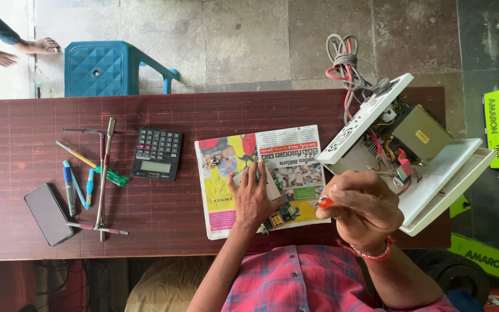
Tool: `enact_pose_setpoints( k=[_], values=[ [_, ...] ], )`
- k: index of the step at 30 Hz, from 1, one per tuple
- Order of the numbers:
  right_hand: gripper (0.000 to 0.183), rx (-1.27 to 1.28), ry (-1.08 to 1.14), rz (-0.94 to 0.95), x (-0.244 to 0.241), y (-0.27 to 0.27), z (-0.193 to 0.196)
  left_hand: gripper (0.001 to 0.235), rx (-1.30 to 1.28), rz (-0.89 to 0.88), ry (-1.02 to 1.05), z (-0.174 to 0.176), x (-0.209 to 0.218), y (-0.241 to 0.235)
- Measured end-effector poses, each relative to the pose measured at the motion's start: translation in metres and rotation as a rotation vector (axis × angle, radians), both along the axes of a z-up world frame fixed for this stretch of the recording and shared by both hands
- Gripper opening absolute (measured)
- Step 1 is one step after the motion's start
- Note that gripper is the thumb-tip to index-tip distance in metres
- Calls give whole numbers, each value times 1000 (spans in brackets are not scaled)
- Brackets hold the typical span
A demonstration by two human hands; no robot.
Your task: The person removes a circuit board from a white plastic enclosure, inspects it, and places it on a newspaper. They then handle a small orange component and examine the enclosure's interior. The person continues to inspect the circuit board and the enclosure throughout the clip.
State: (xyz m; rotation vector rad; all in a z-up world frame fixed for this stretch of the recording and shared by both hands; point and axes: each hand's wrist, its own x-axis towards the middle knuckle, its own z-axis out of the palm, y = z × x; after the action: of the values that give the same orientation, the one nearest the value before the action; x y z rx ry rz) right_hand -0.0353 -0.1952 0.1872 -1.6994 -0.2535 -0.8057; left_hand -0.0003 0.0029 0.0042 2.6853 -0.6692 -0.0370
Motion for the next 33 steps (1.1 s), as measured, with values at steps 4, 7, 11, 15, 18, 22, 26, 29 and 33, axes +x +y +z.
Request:
enact_pose_setpoints(
  k=[4, 7, 11, 15, 18, 22, 26, 29, 33],
  values=[
    [41, -72, 15, -33, -4, 1, 8, 108, -2, 1, 19, 0, -1, 0],
    [37, -90, 22, -31, -6, 1, 4, 108, -8, 0, 27, 1, 1, -1],
    [32, -254, 207, -81, 1, 6, -43, 113, 5, 1, 41, 4, 1, 0],
    [26, -251, 495, -104, 26, 34, -133, 116, 1, -4, 45, 8, 0, 0],
    [30, -279, 654, -172, 18, 31, -181, 117, 8, -8, 24, 7, 3, 1],
    [42, -524, 504, -180, 11, 25, -210, 118, -28, -12, 42, 8, 0, 1],
    [40, -529, 536, 160, 15, 21, -213, 110, -20, -10, -5, 12, 1, 0],
    [40, -578, 565, 236, 25, 21, -214, 111, -9, -6, 20, 13, 3, -1],
    [32, -667, 596, 257, 25, 22, -219, 112, -7, -6, 20, 13, 2, -1]
  ],
)
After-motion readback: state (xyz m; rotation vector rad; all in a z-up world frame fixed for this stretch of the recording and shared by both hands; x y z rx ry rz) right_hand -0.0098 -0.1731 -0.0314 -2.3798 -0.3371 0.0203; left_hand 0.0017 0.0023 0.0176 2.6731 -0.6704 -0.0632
